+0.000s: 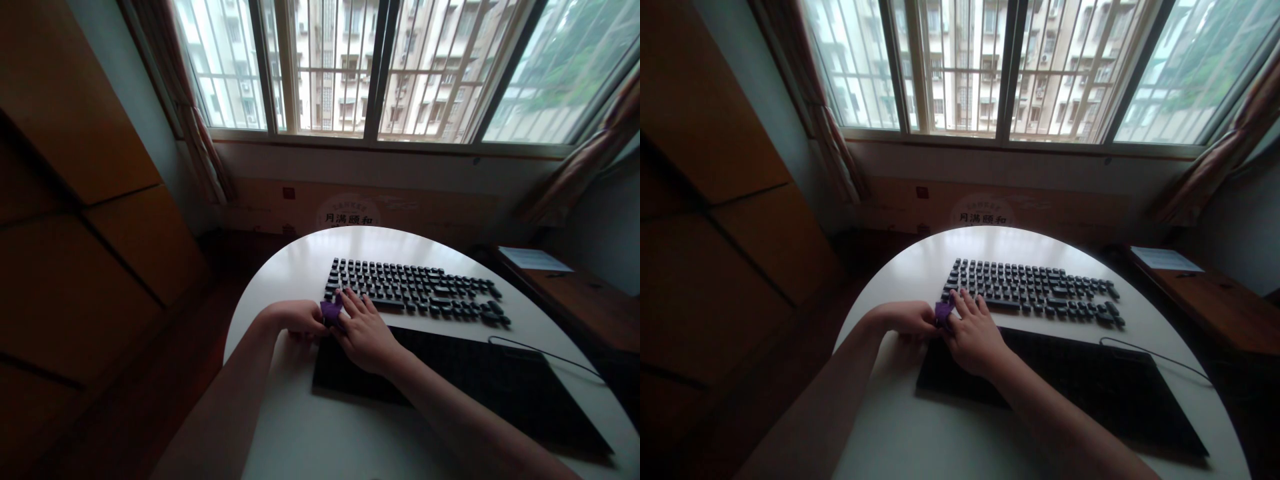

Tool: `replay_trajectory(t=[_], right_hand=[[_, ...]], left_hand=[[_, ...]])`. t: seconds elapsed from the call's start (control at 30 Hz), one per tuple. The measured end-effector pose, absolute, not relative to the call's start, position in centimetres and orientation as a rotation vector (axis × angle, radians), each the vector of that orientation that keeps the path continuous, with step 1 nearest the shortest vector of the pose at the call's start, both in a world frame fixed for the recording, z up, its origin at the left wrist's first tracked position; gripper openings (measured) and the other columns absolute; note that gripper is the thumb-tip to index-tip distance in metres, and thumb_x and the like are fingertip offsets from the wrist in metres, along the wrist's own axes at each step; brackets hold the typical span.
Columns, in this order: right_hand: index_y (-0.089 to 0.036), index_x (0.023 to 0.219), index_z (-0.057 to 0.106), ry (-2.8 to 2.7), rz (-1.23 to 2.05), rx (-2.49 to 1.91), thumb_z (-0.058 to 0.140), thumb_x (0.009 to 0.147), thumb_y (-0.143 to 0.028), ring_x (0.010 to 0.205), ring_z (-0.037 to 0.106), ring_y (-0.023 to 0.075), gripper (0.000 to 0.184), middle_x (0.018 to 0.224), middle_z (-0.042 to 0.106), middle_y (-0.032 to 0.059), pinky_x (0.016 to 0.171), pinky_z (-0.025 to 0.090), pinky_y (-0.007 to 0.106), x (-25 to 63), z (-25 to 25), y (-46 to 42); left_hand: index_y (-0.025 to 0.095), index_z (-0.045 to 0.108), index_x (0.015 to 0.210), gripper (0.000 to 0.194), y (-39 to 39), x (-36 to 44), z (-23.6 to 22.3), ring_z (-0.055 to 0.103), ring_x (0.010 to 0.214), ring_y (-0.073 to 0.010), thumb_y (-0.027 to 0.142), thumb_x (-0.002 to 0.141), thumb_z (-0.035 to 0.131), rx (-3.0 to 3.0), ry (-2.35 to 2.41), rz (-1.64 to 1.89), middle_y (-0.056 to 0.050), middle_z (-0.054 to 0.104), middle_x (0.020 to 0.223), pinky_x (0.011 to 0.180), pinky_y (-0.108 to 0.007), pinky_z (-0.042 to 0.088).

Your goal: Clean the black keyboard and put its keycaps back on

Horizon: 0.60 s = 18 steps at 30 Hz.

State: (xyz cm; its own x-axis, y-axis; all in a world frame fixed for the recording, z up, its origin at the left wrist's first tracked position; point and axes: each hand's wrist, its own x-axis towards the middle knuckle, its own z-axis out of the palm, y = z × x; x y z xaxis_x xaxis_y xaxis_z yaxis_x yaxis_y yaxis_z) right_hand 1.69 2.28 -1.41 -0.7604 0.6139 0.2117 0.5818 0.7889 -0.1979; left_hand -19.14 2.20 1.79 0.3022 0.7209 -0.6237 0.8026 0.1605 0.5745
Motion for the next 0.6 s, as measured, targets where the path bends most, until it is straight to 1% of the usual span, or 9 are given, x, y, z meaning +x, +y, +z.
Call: replay_trajectory(t=[0.17,0.27,0.33,0.47,0.53,0.6], right_hand=[[-0.025,0.129,0.061,-2.766,0.223,-0.834,0.043,0.099,-0.042,0.151,0.008,0.0307,0.038,0.162,0.021,0.009,0.118,0.01,0.056,1.87,-1.33,2.33],[-0.027,0.131,0.059,-2.739,0.225,-0.845,0.043,0.1,-0.041,0.151,0.007,0.0306,0.038,0.162,0.022,0.0089,0.118,0.009,0.057,1.85,-1.35,2.21],[-0.024,0.13,0.06,-2.694,0.215,-0.903,0.042,0.1,-0.041,0.151,0.007,0.0307,0.039,0.162,0.022,0.0108,0.119,0.008,0.056,1.73,-1.45,2.18],[-0.015,0.123,0.064,-2.65,0.204,-0.988,0.039,0.101,-0.042,0.15,0.009,0.031,0.043,0.161,0.024,0.0133,0.119,0.01,0.055,1.54,-1.7,2.33],[-0.013,0.12,0.066,-2.641,0.204,-0.996,0.039,0.101,-0.043,0.15,0.011,0.0309,0.045,0.16,0.027,0.0128,0.12,0.011,0.054,1.68,-1.57,2.5],[-0.013,0.111,0.07,-2.62,0.196,-1.007,0.039,0.1,-0.042,0.15,0.013,0.0305,0.043,0.158,0.031,0.0115,0.12,0.013,0.053,2.03,-1.17,2.69]], left_hand=[[0.016,0.062,0.068,0.016,2.15,-19.12,1.95,0.055,0.045,-0.0109,0.03,0.076,0.063,1.584,1.44,-0.1,0.002,0.059,0.054,0.042,-0.019,0.043],[0.016,0.062,0.068,0.015,2.13,-19.14,2.0,0.056,0.045,-0.0113,0.029,0.076,0.062,1.588,1.448,-0.101,0.002,0.059,0.055,0.042,-0.019,0.043],[0.016,0.063,0.068,0.016,2.15,-19.17,1.94,0.057,0.046,-0.0117,0.03,0.076,0.062,1.589,1.452,-0.105,0.001,0.061,0.056,0.043,-0.019,0.044],[0.016,0.065,0.069,0.021,2.22,-19.19,1.79,0.057,0.046,-0.012,0.035,0.077,0.064,1.587,1.462,-0.114,0.0,0.062,0.056,0.044,-0.021,0.045],[0.016,0.064,0.069,0.022,2.24,-19.15,1.81,0.056,0.046,-0.0117,0.036,0.078,0.064,1.583,1.465,-0.113,0.001,0.061,0.056,0.045,-0.02,0.045],[0.017,0.063,0.068,0.023,2.24,-19.08,1.89,0.056,0.046,-0.0113,0.037,0.078,0.065,1.577,1.468,-0.113,0.002,0.06,0.055,0.045,-0.02,0.045]])
